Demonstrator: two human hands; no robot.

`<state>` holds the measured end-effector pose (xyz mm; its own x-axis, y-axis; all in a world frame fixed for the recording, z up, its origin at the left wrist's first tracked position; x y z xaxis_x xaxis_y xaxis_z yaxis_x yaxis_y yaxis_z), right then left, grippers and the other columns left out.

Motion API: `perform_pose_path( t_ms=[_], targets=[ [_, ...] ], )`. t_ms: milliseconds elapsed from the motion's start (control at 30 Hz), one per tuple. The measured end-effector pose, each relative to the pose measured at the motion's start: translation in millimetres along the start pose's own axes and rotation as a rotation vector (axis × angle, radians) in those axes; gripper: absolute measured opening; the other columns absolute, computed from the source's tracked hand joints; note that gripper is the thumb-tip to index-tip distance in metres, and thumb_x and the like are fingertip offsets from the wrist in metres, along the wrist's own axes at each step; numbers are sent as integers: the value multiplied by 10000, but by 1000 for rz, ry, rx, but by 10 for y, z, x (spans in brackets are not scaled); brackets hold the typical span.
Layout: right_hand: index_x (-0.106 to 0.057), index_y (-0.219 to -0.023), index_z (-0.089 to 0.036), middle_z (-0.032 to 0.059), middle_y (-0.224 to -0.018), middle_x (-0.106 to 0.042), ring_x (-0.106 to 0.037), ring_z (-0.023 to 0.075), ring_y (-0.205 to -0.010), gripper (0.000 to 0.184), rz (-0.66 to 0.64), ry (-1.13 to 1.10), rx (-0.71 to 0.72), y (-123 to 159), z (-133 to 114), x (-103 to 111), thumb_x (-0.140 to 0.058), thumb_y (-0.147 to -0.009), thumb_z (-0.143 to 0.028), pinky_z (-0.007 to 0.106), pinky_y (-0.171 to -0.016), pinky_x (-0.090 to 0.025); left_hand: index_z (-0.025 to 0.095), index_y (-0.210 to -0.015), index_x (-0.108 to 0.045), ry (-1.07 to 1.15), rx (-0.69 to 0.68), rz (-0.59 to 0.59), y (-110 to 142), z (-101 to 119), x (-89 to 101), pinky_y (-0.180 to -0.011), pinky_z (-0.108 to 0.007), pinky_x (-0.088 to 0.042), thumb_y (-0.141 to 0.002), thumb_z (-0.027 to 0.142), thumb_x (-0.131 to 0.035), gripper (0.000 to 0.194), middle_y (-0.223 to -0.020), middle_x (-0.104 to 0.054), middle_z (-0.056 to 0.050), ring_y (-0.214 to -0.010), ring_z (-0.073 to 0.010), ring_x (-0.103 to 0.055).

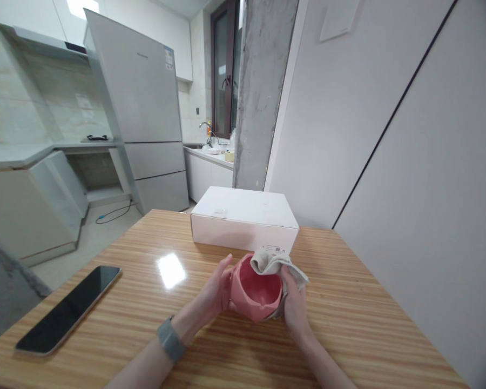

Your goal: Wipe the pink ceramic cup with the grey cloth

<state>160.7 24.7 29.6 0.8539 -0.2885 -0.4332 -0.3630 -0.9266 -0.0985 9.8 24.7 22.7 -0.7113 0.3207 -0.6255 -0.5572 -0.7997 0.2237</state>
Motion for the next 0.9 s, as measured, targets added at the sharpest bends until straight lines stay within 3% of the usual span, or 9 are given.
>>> perform_pose_path(
  t_ms=[200,367,533,667,767,900],
  targets=[
    [-723,-828,-200,21,-820,-735,-668,241,-791,310,-70,-59,-137,30,111,-73,-726,-662,-462,360,-778,-504,200,-1184,-620,-178,-39,149,20,38,137,-802,-307,-502,-816,548,-549,512,-1099,-697,-75,-1022,-254,-628],
    [-721,-869,-212,27,-916,-737,-644,264,-953,334,-78,0,-97,-28,114,-62,-726,-666,-477,389,-883,-471,173,-1158,-633,-132,-72,184,-28,1,180,-755,-302,-526,-813,532,-559,503,-1087,-700,-96,-1026,-267,-631],
    [-709,-970,-232,24,-1047,-711,-571,250,-1119,355,-77,62,-23,2,112,-78,-702,-707,-470,388,-1011,-376,204,-1269,-542,100,-177,105,-58,62,107,-794,-339,-535,-842,436,-545,486,-1224,-631,-105,-1104,-269,-597],
    [-711,-981,-209,41,-1052,-709,-576,253,-1107,370,-84,65,18,7,94,-92,-691,-715,-465,396,-1027,-355,183,-1224,-574,52,-194,66,-25,66,69,-779,-273,-528,-844,351,-566,416,-1186,-649,-100,-1054,-231,-621],
    [-713,-967,-209,31,-1013,-719,-600,249,-1061,335,-50,28,17,-52,63,-49,-686,-726,-440,395,-1003,-379,162,-1115,-633,-15,-108,93,-26,21,104,-663,-238,-532,-852,442,-537,396,-1039,-699,-97,-822,-184,-682],
    [-719,-922,-222,11,-970,-730,-625,250,-1001,310,-60,-25,-51,-115,70,-22,-709,-699,-437,387,-934,-437,155,-1076,-653,-56,37,106,-47,-37,150,-557,-269,-528,-821,648,-443,594,-851,-718,-81,-625,-179,-673]
  ],
)
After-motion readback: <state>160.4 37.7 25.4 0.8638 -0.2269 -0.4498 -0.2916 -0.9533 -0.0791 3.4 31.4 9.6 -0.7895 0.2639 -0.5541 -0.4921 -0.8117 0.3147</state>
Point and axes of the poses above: each hand's wrist, its own y-axis away from the middle knuckle, its own x-axis out of the back of the hand, z = x × y, the point moved 5 cm from there along -y, towards the middle knuckle
